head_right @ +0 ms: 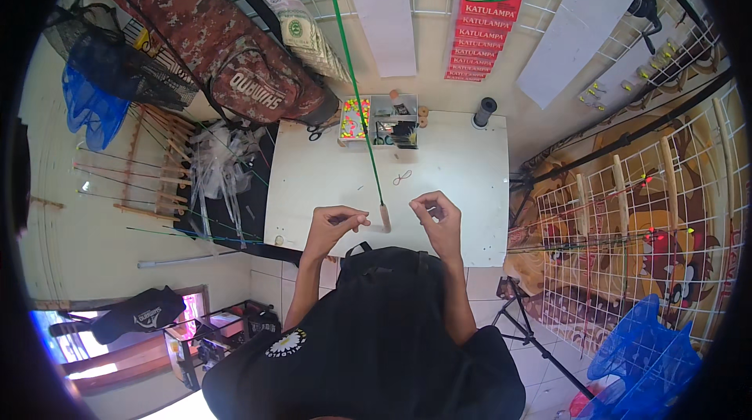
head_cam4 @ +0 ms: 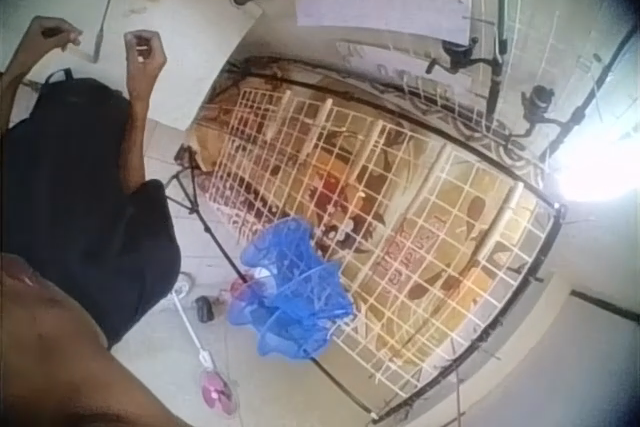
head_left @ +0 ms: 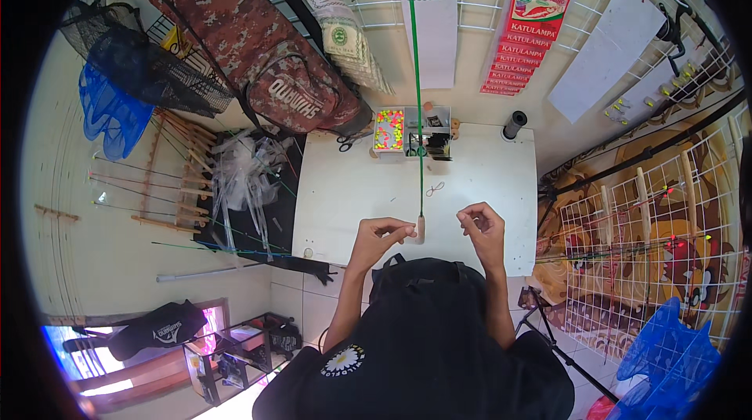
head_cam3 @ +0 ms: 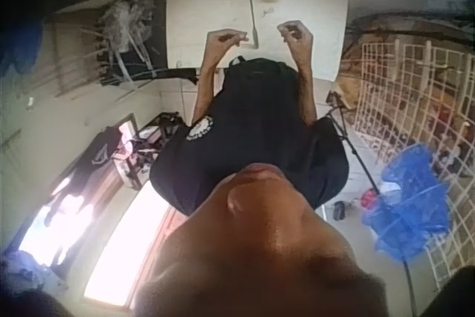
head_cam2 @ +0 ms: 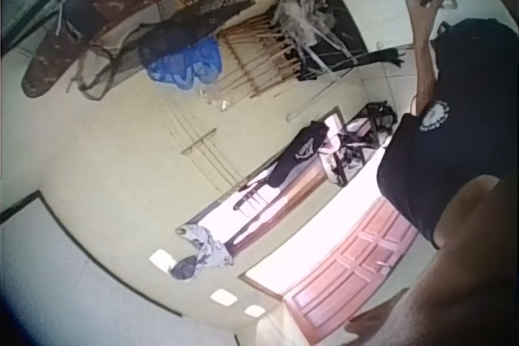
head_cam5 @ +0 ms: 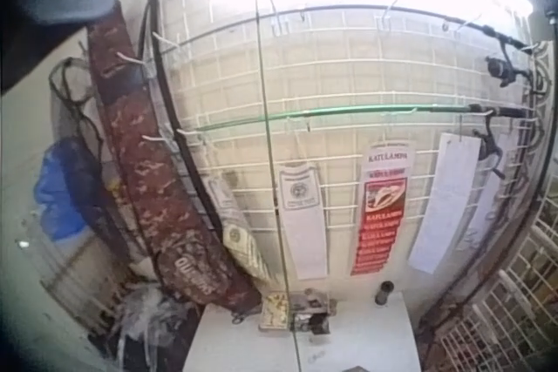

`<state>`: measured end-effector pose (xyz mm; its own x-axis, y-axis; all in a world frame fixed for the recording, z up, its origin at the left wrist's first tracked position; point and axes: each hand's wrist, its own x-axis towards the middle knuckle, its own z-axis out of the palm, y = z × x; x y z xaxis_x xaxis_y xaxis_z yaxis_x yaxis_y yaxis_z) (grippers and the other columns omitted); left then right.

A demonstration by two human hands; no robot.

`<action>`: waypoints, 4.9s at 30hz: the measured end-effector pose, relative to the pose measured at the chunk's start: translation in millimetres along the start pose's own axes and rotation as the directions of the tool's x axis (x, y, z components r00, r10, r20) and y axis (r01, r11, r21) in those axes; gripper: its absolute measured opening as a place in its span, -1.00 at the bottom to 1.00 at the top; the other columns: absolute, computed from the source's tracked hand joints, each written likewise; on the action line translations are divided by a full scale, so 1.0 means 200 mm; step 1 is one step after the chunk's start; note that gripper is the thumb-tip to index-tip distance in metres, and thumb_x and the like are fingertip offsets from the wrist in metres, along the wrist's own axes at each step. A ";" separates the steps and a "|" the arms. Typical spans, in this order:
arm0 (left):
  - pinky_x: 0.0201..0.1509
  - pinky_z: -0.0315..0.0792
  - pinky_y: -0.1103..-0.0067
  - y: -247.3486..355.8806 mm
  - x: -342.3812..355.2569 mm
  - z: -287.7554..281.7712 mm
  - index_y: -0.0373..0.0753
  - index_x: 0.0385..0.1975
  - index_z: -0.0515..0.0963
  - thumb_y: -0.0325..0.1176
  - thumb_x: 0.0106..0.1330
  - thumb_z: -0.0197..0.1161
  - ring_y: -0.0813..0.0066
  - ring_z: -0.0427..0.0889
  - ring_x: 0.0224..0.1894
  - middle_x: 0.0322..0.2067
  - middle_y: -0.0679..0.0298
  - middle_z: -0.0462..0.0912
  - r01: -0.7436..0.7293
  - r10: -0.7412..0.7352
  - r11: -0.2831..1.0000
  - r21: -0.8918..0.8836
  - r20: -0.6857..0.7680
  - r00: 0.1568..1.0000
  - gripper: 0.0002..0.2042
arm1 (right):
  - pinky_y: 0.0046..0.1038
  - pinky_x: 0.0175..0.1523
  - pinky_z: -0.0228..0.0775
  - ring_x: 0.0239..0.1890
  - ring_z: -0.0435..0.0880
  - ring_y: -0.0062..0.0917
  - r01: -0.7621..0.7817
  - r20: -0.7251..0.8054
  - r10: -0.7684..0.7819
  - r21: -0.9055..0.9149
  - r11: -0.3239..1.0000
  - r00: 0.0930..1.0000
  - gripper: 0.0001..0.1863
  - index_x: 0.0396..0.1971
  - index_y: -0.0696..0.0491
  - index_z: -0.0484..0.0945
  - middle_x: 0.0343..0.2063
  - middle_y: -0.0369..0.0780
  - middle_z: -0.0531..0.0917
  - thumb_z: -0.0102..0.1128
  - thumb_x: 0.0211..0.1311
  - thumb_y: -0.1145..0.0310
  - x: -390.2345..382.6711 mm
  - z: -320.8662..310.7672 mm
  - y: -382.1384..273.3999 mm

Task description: Repairing or assembling the tip of a fishing rod by wrapping it with thread for attachment.

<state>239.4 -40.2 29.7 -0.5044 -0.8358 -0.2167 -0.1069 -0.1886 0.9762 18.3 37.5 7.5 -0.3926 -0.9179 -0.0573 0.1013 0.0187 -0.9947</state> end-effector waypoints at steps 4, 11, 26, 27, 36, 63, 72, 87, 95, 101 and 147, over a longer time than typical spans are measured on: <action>-0.34 0.44 0.67 -0.02 0.01 -0.01 -0.41 -0.29 0.67 -0.44 0.23 0.34 0.60 0.60 -0.42 -0.46 0.18 0.71 -0.015 0.015 0.999 -0.033 -0.006 1.000 -0.84 | -0.61 -0.39 0.38 -0.45 0.50 -0.67 0.058 -0.114 -0.039 0.162 0.985 0.993 -0.88 -0.36 0.18 0.53 -0.43 -0.27 0.58 0.28 0.21 0.48 0.00 0.00 0.03; -0.33 0.42 0.65 -0.05 0.01 0.00 -0.33 -0.34 0.68 -0.37 0.26 0.34 0.64 0.57 -0.43 -0.48 0.28 0.69 0.003 -0.003 1.000 0.015 0.007 1.000 -0.86 | -0.38 -0.08 0.54 -0.27 0.63 -0.47 0.143 -0.235 -0.051 0.395 0.907 0.971 -0.90 -0.32 0.12 0.41 -0.35 -0.17 0.61 0.11 0.35 0.43 0.00 0.04 -0.02; -0.37 0.43 0.66 0.11 0.00 -0.01 -0.30 -0.22 0.66 -0.34 0.25 0.33 0.63 0.57 -0.58 -0.32 0.30 0.72 0.086 -0.133 0.942 0.326 0.123 0.984 -0.80 | -0.58 -0.30 0.37 -0.51 0.45 -0.68 -0.037 0.003 0.047 0.659 0.751 0.999 -0.88 -0.25 0.16 0.53 -0.46 -0.29 0.59 0.19 0.31 0.43 0.00 -0.06 -0.05; -0.34 0.45 0.66 0.13 0.00 -0.01 -0.31 -0.20 0.65 -0.36 0.25 0.32 0.62 0.58 -0.57 -0.26 0.28 0.71 0.141 -0.179 0.948 0.287 0.107 0.978 -0.80 | -0.61 -0.33 0.31 -0.53 0.40 -0.71 -0.070 0.033 0.063 0.557 0.827 0.997 -0.87 -0.25 0.18 0.55 -0.46 -0.28 0.61 0.20 0.30 0.44 0.00 -0.04 -0.04; -0.27 0.42 0.67 0.11 0.02 0.04 -0.26 -0.15 0.66 -0.43 0.19 0.36 0.64 0.57 -0.42 -0.23 0.27 0.68 -0.124 0.099 0.975 0.187 0.141 0.985 -0.77 | -0.55 -0.09 0.47 -0.31 0.67 -0.60 -0.123 0.335 0.059 0.174 0.977 0.940 -0.67 -0.01 0.21 0.44 -0.44 -0.19 0.70 0.18 0.21 0.62 -0.02 0.05 -0.14; -0.34 0.21 0.68 0.00 0.03 0.15 -0.28 -0.36 0.67 -0.53 0.16 0.38 0.66 0.41 -0.38 -0.38 0.34 0.59 -0.222 0.256 0.960 -0.171 0.213 0.943 -0.92 | -0.61 -0.18 0.48 -0.36 0.68 -0.62 -0.437 0.555 0.150 0.430 0.791 0.818 -0.74 -0.32 0.05 0.36 -0.45 -0.31 0.64 0.34 0.18 0.46 -0.03 0.07 -0.05; -0.36 0.21 0.72 0.00 0.03 0.16 -0.27 -0.31 0.67 -0.54 0.18 0.36 0.71 0.41 -0.38 -0.33 0.34 0.58 -0.214 0.258 0.956 -0.199 0.224 0.940 -0.90 | -0.59 -0.16 0.49 -0.37 0.68 -0.61 -0.476 0.576 0.159 0.455 0.753 0.802 -0.73 -0.28 0.07 0.38 -0.43 -0.26 0.67 0.35 0.17 0.45 -0.04 0.07 -0.07; -0.42 0.13 0.76 0.02 -0.01 0.18 -0.23 -0.25 0.34 -0.37 0.46 0.06 0.79 0.22 -0.50 -0.46 0.48 0.28 -0.034 0.090 0.967 -0.254 0.214 0.973 -0.91 | -0.74 -0.41 0.13 -0.55 0.32 -0.85 -0.177 0.286 0.138 0.116 0.977 0.948 -0.95 -0.36 0.15 0.60 -0.58 -0.45 0.48 0.25 0.24 0.49 -0.08 0.15 -0.14; -0.44 0.07 0.72 0.05 0.02 0.20 -0.23 -0.24 0.32 -0.36 0.47 0.01 0.77 0.16 -0.51 -0.44 0.45 0.26 -0.094 0.129 0.949 -0.301 0.102 0.986 -0.91 | -0.65 -0.55 -0.23 -0.65 -0.01 -0.88 -0.064 0.193 0.053 0.049 0.997 0.980 -0.92 -0.34 0.13 0.57 -0.71 -0.56 0.12 0.25 0.24 0.45 -0.08 0.21 -0.17; -0.36 0.21 0.77 0.12 0.07 0.18 -0.24 -0.19 0.33 -0.40 0.46 0.04 0.82 0.26 -0.44 -0.37 0.46 0.32 -0.160 0.177 0.944 -0.290 0.034 0.984 -0.91 | -0.65 -0.57 -0.22 -0.67 0.01 -0.89 -0.010 0.153 0.005 0.029 1.000 0.988 -0.90 -0.33 0.12 0.53 -0.76 -0.56 0.13 0.24 0.27 0.42 -0.05 0.23 -0.23; -0.22 0.31 0.66 0.46 0.28 0.14 -0.32 -0.24 0.64 -0.57 0.09 0.41 0.65 0.43 -0.34 -0.31 0.31 0.63 -0.547 0.567 0.818 0.177 -0.098 0.818 -0.78 | -0.50 -0.61 -0.15 -0.75 0.03 -0.74 0.433 0.163 -0.402 -0.357 0.827 0.901 -0.90 -0.48 0.03 0.68 -0.83 -0.37 0.09 0.37 0.02 0.35 0.27 0.20 -0.53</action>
<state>177.7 -90.6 108.4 -0.3887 -0.8411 0.3761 0.0364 0.3939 0.9185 22.2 -30.1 113.4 -0.2457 -0.8993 0.3619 -0.4127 -0.2408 -0.8785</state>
